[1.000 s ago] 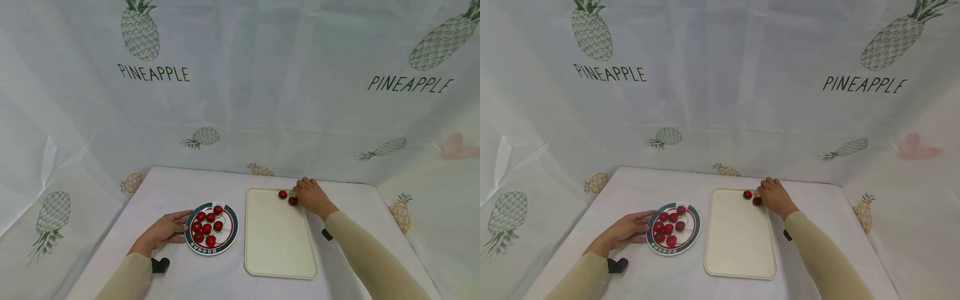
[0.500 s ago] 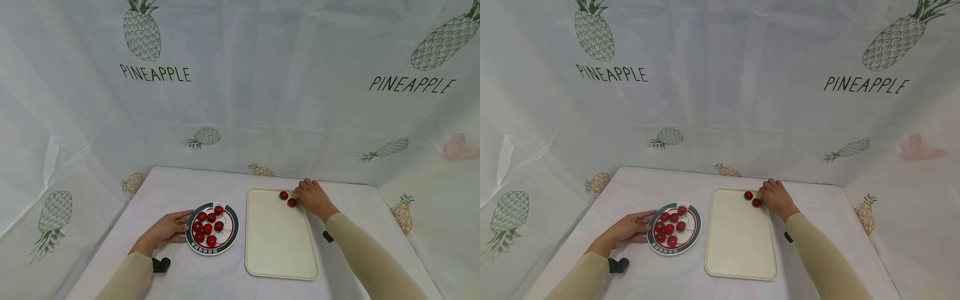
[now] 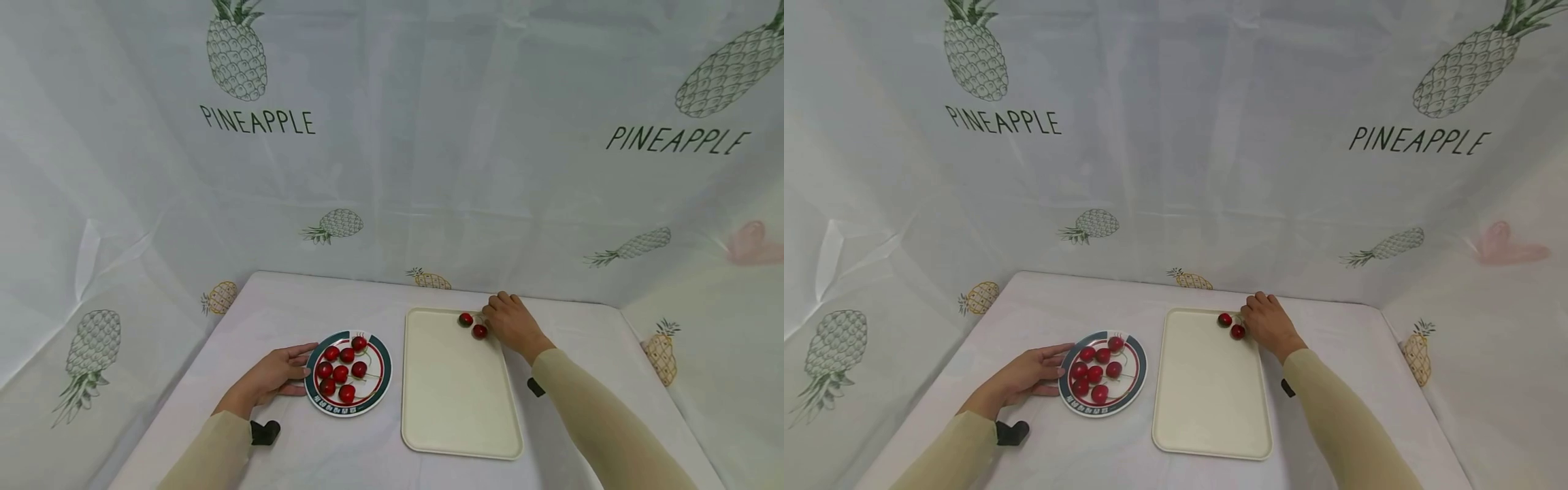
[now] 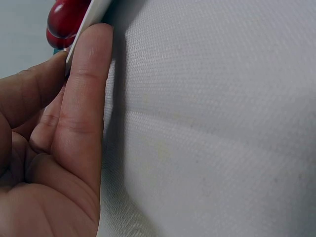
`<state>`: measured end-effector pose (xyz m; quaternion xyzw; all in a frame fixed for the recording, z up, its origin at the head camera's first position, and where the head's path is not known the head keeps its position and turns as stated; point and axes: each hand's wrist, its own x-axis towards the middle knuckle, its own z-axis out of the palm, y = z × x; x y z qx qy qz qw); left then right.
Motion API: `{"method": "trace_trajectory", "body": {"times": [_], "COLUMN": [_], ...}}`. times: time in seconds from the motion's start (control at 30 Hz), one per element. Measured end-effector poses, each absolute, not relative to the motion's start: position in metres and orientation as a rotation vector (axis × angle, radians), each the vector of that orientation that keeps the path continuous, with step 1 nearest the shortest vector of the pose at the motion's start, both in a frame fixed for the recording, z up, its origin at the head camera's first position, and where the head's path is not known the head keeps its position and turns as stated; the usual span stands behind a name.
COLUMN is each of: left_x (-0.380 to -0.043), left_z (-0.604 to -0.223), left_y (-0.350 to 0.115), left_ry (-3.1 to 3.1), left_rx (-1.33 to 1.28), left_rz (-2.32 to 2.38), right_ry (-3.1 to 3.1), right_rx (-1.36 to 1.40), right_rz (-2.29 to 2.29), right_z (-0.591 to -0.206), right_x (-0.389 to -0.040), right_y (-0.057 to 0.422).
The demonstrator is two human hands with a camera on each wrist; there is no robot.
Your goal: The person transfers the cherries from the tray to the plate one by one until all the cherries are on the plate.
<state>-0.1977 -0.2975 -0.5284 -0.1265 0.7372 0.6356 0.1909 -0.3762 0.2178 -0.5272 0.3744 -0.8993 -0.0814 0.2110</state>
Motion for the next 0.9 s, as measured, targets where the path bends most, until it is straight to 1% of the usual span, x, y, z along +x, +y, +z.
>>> {"method": "trace_trajectory", "body": {"times": [0.6,0.9], "left_x": [-0.198,-0.199], "left_z": [-0.529,-0.53], "left_y": [-0.292,-0.296], "left_ry": [2.085,2.094], "left_rx": [-0.374,-0.393], "left_rz": [1.782,1.777], "right_ry": [-2.513,-2.481], "right_rx": [0.998,1.018], "right_rz": [-0.33,-0.282], "right_z": [-0.529,-0.517], "right_x": [-0.376,-0.377], "right_y": [0.217,0.207]}}
